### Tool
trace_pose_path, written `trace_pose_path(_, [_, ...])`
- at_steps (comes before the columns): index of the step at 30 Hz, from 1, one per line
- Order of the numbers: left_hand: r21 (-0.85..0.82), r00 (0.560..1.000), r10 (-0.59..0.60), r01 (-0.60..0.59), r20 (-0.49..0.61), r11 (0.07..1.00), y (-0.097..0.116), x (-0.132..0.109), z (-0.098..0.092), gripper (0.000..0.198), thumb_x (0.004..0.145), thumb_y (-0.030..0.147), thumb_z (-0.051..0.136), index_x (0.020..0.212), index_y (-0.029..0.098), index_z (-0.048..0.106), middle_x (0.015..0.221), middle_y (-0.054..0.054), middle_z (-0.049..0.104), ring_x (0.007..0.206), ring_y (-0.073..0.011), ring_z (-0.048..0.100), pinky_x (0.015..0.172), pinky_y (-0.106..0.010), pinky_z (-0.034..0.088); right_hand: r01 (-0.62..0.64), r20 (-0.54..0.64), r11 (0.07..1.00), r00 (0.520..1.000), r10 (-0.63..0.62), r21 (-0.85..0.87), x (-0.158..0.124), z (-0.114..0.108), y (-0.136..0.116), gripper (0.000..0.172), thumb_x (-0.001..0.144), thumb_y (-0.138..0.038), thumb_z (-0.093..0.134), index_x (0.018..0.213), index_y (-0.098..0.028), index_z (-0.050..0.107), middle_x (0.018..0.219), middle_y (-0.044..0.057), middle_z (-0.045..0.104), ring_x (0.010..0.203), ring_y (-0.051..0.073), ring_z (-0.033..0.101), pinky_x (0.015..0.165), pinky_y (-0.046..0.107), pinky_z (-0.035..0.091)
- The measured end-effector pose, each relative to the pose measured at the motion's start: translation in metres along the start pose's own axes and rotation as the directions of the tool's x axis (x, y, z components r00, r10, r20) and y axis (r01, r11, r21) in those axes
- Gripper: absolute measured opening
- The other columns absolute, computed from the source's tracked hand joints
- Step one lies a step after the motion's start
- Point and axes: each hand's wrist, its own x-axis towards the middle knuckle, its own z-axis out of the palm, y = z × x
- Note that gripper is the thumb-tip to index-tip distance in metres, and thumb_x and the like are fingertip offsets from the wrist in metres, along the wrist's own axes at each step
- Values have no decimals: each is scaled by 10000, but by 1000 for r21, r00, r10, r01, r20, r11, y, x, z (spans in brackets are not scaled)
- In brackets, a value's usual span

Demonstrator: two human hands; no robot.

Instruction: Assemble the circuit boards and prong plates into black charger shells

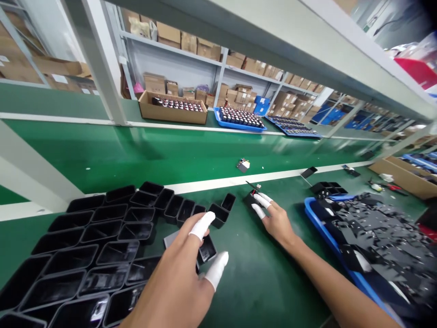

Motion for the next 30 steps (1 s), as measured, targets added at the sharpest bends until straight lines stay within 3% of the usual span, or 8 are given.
trace_pose_path(5, [28, 1000, 0, 0, 0, 1000, 0, -1, -2, 475, 933, 376, 555, 1357, 217, 410, 1204, -60, 631, 924, -113, 689, 688, -69, 521, 19, -99, 999, 995, -24, -46, 11, -23, -16, 297, 927, -243, 610, 1181, -98, 658, 1145, 102, 666, 1049, 212, 658, 946, 318, 537])
trace_pose_path(8, [38, 1000, -21, 20, 19, 999, -1, -3, -3, 472, 934, 391, 550, 1361, 258, 397, 1227, -36, 621, 903, -82, 686, 696, -42, 495, -5, -214, 998, 977, -9, -64, 16, -42, -21, 319, 901, -191, 639, 1205, -98, 653, 1178, 115, 652, 1094, 212, 641, 994, 311, 508])
trace_pose_path(10, [25, 1000, -26, 25, 18, 999, 0, -3, -2, 469, 933, 389, 543, 1358, 248, 405, 1207, -38, 629, 873, -83, 690, 668, -35, 492, -23, -265, 997, 964, 3, -70, 12, -42, -20, 326, 894, -171, 638, 1216, -128, 659, 1198, 108, 644, 1148, 222, 616, 1025, 324, 492])
trace_pose_path(16, [98, 1000, 27, -28, 6, 995, 3, -2, 1, 420, 942, 395, 511, 1298, 186, 437, 1121, -53, 662, 817, -157, 703, 627, -141, 551, -47, -10, 999, 999, 47, -16, -11, -12, 0, 322, 937, -250, 574, 1220, -121, 659, 1288, 136, 588, 1152, 236, 614, 988, 337, 534])
trace_pose_path(20, [-42, 997, -50, 52, 62, 998, 0, -4, 3, 464, 929, 380, 544, 1356, 268, 401, 1157, -22, 646, 812, -121, 701, 541, -58, 507, -196, -47, 980, 979, 198, 38, -16, -13, 4, 433, 915, -325, 635, 1263, -81, 556, 1104, 137, 676, 913, 197, 699, 815, 274, 597])
trace_pose_path(22, [-87, 996, -63, 69, 71, 994, -2, -5, 4, 460, 929, 368, 541, 1361, 300, 398, 1182, -14, 633, 829, -125, 701, 529, -61, 511, -235, -92, 972, 967, 237, 30, -15, -18, 4, 462, 905, -327, 650, 1283, -83, 547, 1069, 126, 687, 866, 202, 704, 818, 296, 596])
trace_pose_path(26, [-61, 998, -38, 41, 56, 997, -4, -5, 6, 461, 936, 361, 517, 1374, 285, 395, 1220, -16, 616, 857, -140, 701, 534, -84, 524, -188, -150, 982, 971, 185, -7, -13, -21, 7, 403, 912, -286, 623, 1265, -91, 629, 1206, 149, 631, 1086, 250, 646, 997, 367, 522])
trace_pose_path(30, [80, 999, 36, -37, 6, 996, -4, -5, 3, 431, 916, 409, 528, 1311, 246, 469, 1169, 2, 652, 875, -154, 700, 634, -176, 573, -146, -16, 989, 989, 147, 37, -13, -14, 12, 324, 913, -290, 607, 1161, -99, 693, 1228, 129, 625, 1149, 235, 616, 1039, 338, 495])
